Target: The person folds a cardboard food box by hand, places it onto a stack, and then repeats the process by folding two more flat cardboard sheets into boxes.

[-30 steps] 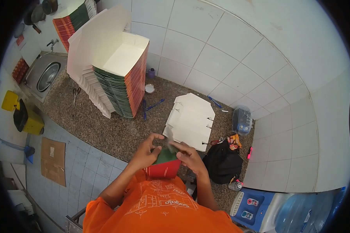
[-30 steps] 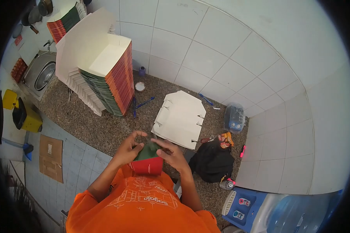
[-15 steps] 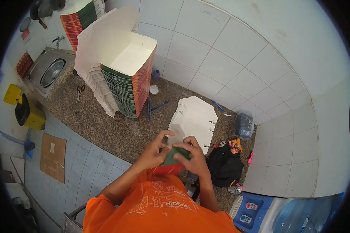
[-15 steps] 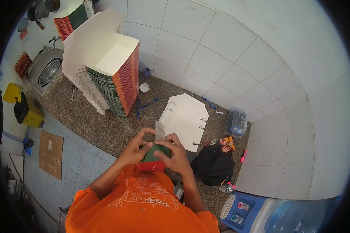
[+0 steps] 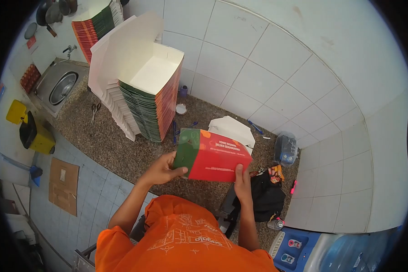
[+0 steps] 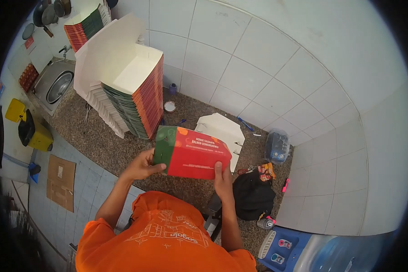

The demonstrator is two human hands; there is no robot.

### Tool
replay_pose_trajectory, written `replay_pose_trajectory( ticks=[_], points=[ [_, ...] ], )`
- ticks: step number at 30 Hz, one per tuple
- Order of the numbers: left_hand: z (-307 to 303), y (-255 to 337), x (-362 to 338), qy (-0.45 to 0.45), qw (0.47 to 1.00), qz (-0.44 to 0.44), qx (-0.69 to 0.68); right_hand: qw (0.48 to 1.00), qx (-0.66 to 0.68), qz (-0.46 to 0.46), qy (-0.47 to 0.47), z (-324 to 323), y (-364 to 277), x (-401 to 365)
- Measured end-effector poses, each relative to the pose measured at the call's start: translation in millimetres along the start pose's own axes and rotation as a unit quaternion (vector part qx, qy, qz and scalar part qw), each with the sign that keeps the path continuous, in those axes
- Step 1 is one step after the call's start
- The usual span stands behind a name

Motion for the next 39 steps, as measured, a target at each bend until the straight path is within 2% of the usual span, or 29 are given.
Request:
replay_pose_trajectory(
  ticks=[1,2,3,4,5,6,7,8,9,10,12,13,14,16,17,18,20,21,23,24,26,27,29,30,32,33,34,36,39],
  points=[
    [1.5,2.4,0.5,0.037,0.994,0.001,0.101,0.998,-0.055,0.007,0.007,0.6,-3.6,1.4],
    [6.4,8.2,-1.5,0.038,0.994,0.002,0.102,0.998,-0.055,0.006,0.006,1.3,-9.4,3.0],
    [16.8,8.7,-6.4,-0.032,0.989,-0.079,0.124,0.976,-0.169,-0.116,0.074,-0.3,-29.3,1.0],
    [27.3,5.0,-11.8,-0.101,0.972,-0.159,0.143,0.921,-0.279,-0.234,0.139,1.8,-47.6,-3.5],
    [34.0,-1.9,-13.8,-0.1,0.972,-0.16,0.142,0.951,-0.187,-0.245,0.036,12.0,-42.3,0.7],
    [45.7,-9.7,-16.3,-0.136,0.973,-0.13,0.132,0.952,-0.186,-0.241,0.037,13.7,-43.9,-2.3],
    [55.9,-11.1,-17.6,-0.172,0.972,-0.099,0.122,0.974,-0.022,-0.168,-0.148,25.9,-45.2,-3.8],
    [58.6,-11.5,-18.7,-0.175,0.972,-0.1,0.124,0.932,0.143,-0.087,-0.323,40.0,-47.1,-8.8],
    [59.5,-17.6,-23.2,-0.143,0.97,-0.194,0.038,0.938,0.219,-0.081,-0.255,37.2,-42.7,-9.8],
    [61.8,-23.8,-31.1,-0.108,0.951,-0.285,-0.05,0.938,0.218,-0.082,-0.258,39.8,-42.3,-11.7],
    [59.1,-53.2,-44.2,-0.07,0.938,-0.319,-0.119,0.909,0.316,-0.142,-0.234,35.5,-48.0,-13.3],
    [61.9,-61.3,-49.3,-0.074,0.942,-0.298,-0.138,0.923,0.186,-0.189,-0.278,35.0,-67.6,-14.1],
    [65.7,-62.6,-52.8,-0.079,0.944,-0.279,-0.158,0.924,0.187,-0.185,-0.277,29.1,-76.4,-10.6],
    [71.0,-61.8,-49.4,-0.051,0.952,-0.268,-0.14,0.869,0.008,-0.175,-0.463,36.8,-83.4,-18.4],
    [67.3,-58.3,-46.7,0.0,0.948,-0.296,-0.116,0.873,-0.064,-0.146,-0.462,33.7,-83.5,-16.6],
    [61.9,-54.2,-45.0,0.051,0.941,-0.323,-0.091,0.872,-0.065,-0.146,-0.462,34.5,-84.7,-21.8],
    [56.9,-45.4,-39.2,0.034,0.949,-0.306,-0.06,0.95,-0.035,-0.051,-0.305,30.5,-79.6,-19.8],
    [55.3,-41.4,-35.9,0.028,0.959,-0.277,-0.052,0.95,-0.037,-0.052,-0.307,33.6,-82.0,-20.2],
    [55.1,-35.2,-34.0,0.024,0.967,-0.25,-0.044,0.968,0.0,-0.081,-0.236,33.1,-88.0,-20.3],
    [54.2,-28.8,-29.7,0.022,0.978,-0.207,0.009,0.968,0.0,-0.081,-0.237,36.8,-85.1,-20.1],
    [57.9,-12.0,-20.8,0.019,0.984,-0.163,0.063,0.955,0.121,-0.128,-0.238,41.0,-82.9,-19.8],
    [67.1,1.1,-16.7,-0.013,0.987,-0.151,0.061,0.955,0.121,-0.127,-0.238,45.1,-84.4,-23.1],
    [74.3,-11.5,-18.0,-0.102,0.988,-0.116,-0.002,0.956,-0.001,-0.294,-0.027,38.7,-101.9,-35.1],
    [76.2,-17.0,-18.0,-0.1,0.988,-0.114,-0.001,0.955,0.0,-0.296,-0.028,42.6,-95.6,-40.3],
    [65.9,-19.9,-8.9,0.126,0.986,-0.086,-0.067,0.945,0.042,-0.319,0.064,39.9,-63.2,-57.1],
    [59.8,-11.2,-3.7,0.223,0.954,-0.112,-0.166,0.933,0.06,-0.352,0.038,46.7,-45.1,-61.6],
    [60.4,-7.7,4.6,0.222,0.954,-0.113,-0.165,0.933,0.061,-0.351,0.039,49.5,-51.7,-63.7],
    [56.9,-0.7,14.2,0.347,0.9,-0.002,-0.266,0.925,-0.045,-0.368,0.076,56.2,-73.8,-67.5],
    [68.8,-18.3,23.8,0.377,0.891,0.054,-0.247,0.905,-0.096,-0.402,0.103,57.3,-63.6,-45.7]
  ],
)
Point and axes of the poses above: each hand's wrist, its own x-axis towards the middle knuckle, its own z-axis out of the palm, y = z × x, the point moved 5 cm from there along x, towards the middle knuckle, and after that the axes turned 9 degrees about z, right-handed, at the moved point
